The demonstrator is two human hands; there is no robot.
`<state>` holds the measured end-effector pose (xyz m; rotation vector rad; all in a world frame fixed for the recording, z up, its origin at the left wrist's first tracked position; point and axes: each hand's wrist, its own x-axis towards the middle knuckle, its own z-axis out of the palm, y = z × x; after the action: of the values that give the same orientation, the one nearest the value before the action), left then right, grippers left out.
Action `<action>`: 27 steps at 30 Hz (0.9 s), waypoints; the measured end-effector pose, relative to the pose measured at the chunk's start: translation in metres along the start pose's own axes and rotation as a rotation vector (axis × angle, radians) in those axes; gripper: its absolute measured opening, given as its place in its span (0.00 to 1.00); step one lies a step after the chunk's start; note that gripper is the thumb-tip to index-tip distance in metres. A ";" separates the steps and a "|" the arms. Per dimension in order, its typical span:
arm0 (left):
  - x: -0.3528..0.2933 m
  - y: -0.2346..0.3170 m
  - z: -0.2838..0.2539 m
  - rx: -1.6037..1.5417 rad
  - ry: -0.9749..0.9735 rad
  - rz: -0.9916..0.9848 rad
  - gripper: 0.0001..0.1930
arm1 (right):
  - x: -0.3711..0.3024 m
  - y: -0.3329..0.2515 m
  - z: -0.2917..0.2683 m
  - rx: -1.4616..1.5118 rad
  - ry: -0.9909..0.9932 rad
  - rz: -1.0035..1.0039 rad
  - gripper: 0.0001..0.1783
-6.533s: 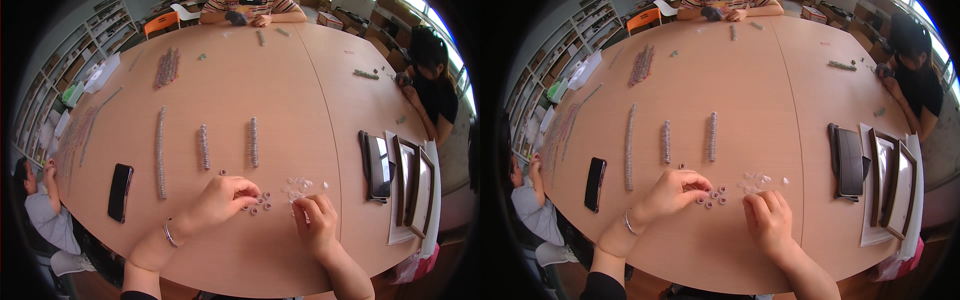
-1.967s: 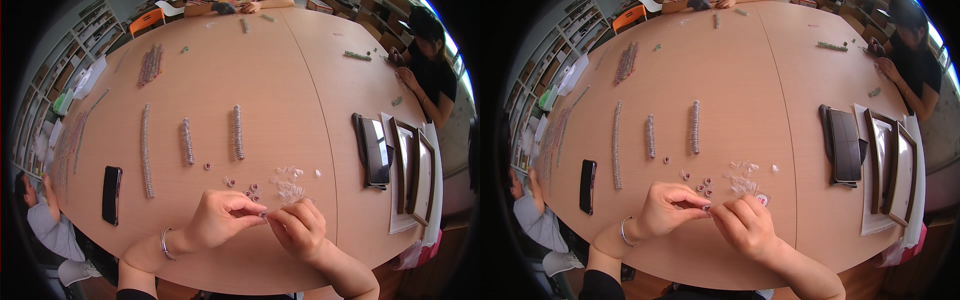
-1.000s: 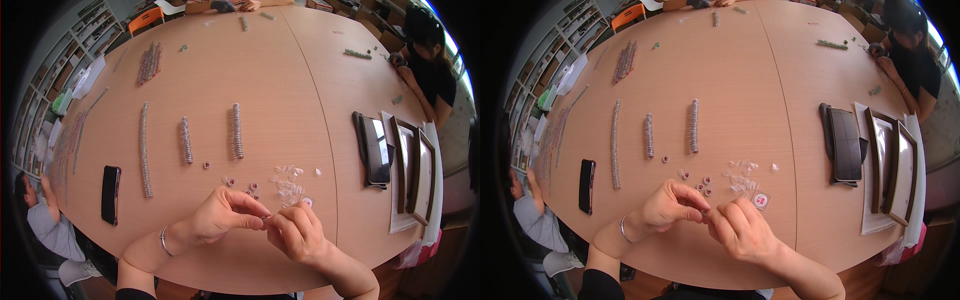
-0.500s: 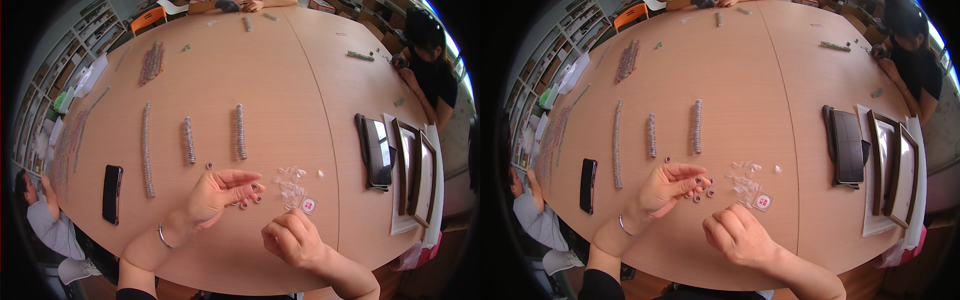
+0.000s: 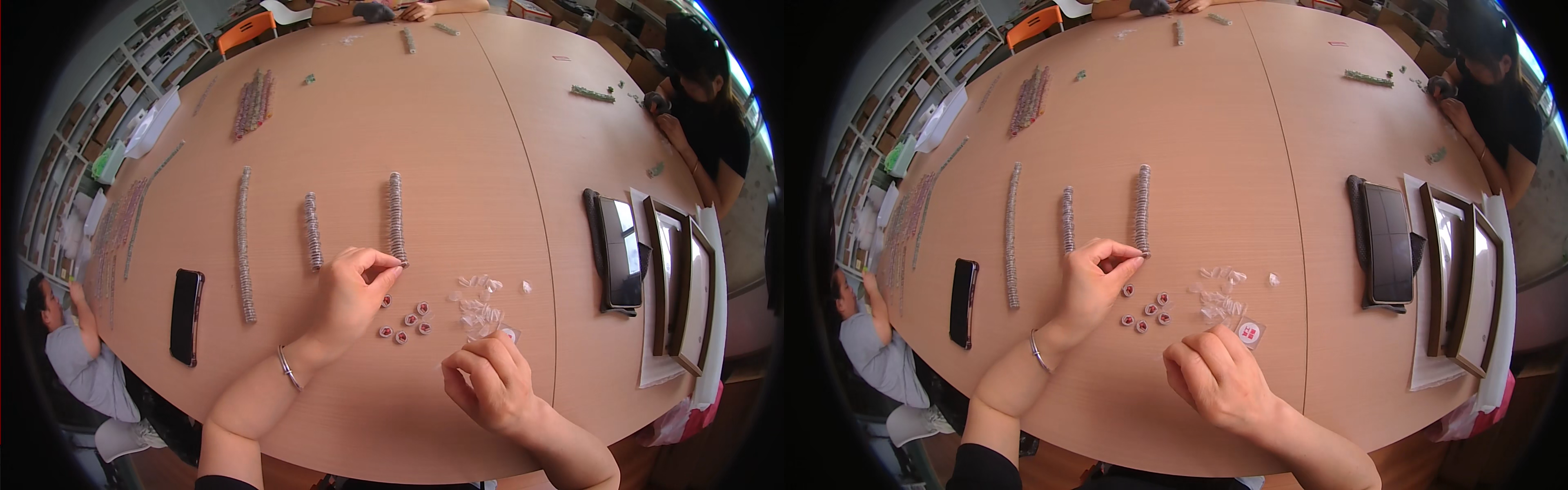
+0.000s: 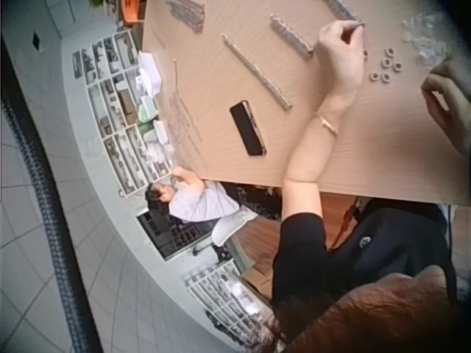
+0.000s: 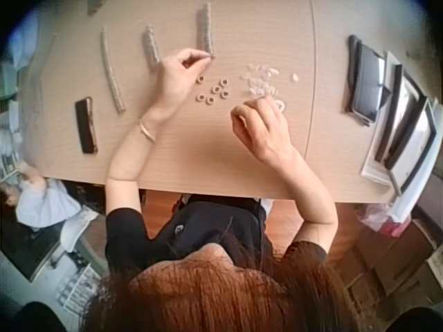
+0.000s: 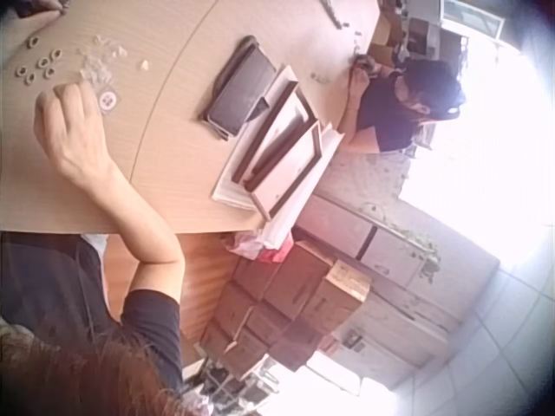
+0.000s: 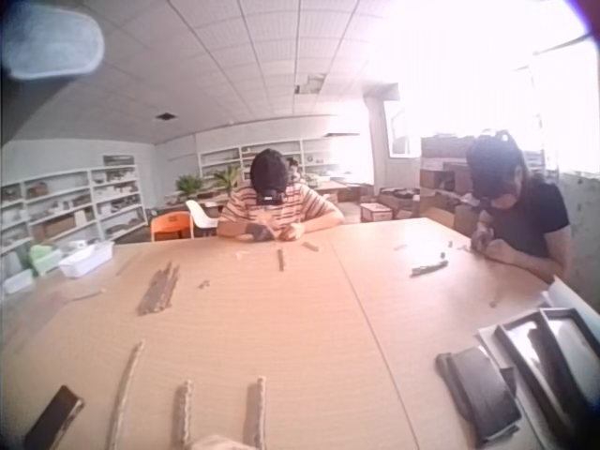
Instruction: The person assembles small red and silver circular components by hand at a table.
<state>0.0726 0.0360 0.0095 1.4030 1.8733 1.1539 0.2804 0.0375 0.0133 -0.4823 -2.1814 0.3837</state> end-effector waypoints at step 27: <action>0.006 0.001 -0.048 0.494 -0.201 0.256 0.05 | 0.000 0.022 0.000 -0.178 0.086 0.243 0.12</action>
<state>0.0318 0.0263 0.0346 1.9925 1.9504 0.6399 0.2846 0.0571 0.0038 -0.8518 -2.0887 0.2935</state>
